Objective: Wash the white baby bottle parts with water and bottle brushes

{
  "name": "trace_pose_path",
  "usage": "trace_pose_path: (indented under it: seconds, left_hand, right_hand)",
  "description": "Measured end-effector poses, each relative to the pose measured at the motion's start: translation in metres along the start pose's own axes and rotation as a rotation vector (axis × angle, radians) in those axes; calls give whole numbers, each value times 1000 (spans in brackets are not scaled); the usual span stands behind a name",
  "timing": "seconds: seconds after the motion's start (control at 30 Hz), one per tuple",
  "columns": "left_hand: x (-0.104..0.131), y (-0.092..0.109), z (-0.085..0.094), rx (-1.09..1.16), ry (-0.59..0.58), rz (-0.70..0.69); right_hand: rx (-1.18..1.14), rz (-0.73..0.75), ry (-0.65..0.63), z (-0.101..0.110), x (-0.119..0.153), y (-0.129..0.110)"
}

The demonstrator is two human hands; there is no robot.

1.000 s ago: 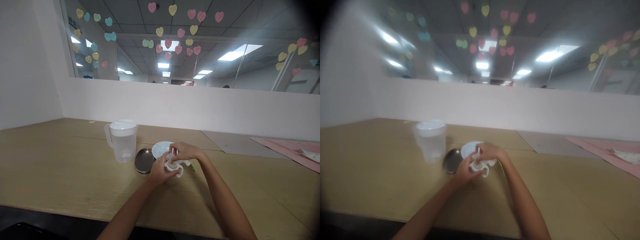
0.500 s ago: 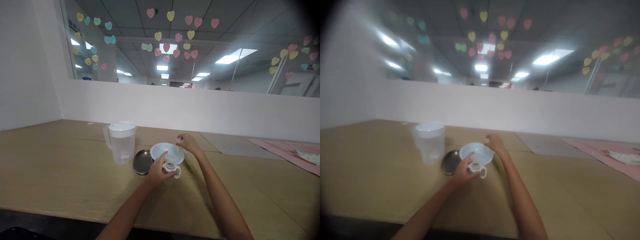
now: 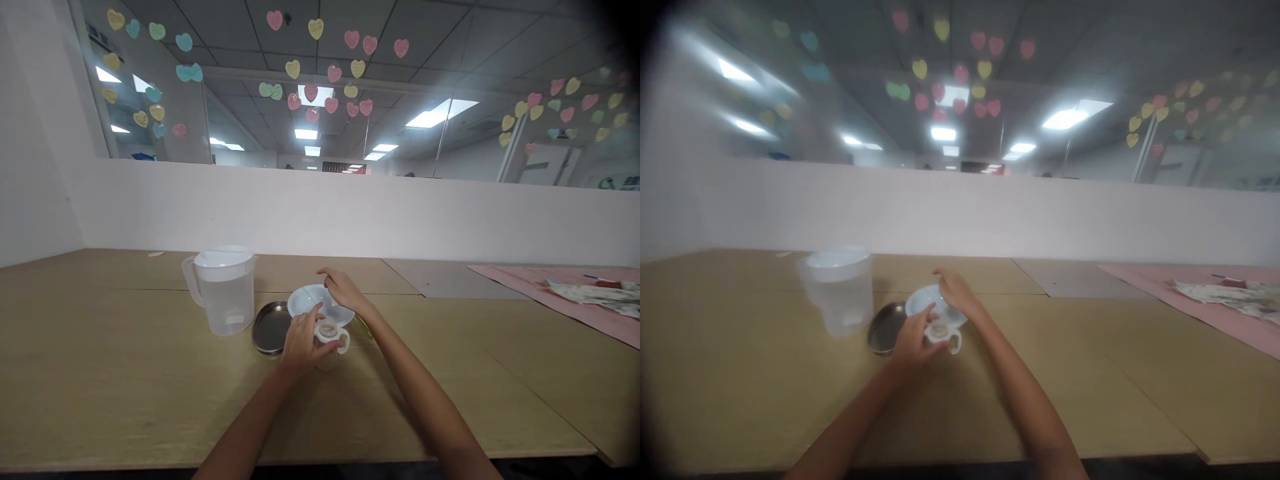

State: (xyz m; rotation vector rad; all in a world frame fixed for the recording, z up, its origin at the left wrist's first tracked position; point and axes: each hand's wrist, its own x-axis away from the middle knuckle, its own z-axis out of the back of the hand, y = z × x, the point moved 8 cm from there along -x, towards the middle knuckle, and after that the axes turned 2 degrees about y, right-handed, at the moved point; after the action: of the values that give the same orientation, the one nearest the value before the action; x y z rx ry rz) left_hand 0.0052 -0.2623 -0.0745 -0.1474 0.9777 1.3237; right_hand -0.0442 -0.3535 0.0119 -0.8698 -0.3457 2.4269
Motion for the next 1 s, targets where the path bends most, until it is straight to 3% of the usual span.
trace_pose_path:
  seconds: [0.2, 0.43, 0.6, 0.73, 0.87, 1.0]
  left_hand:
    - [5, -2, 23, -22, 253, -22]
    - [10, -12, 26, 125, 412, -28]
    - [10, -20, 34, 228, 505, 73]
    - [8, -27, 37, 209, 537, 140]
    - [6, -31, 29, 226, 461, 185]
    - [6, -24, 24, 269, 384, 200]
  right_hand:
    - [-110, 84, 114, -8, 18, -49]
    - [-175, 242, 19, -17, 37, -90]
    - [-172, 162, -23, -11, 31, -79]
    - [0, 122, -126, -23, 26, -67]
    - [167, 204, -151, -26, 26, -70]
    - [64, 245, -263, -20, 28, -64]
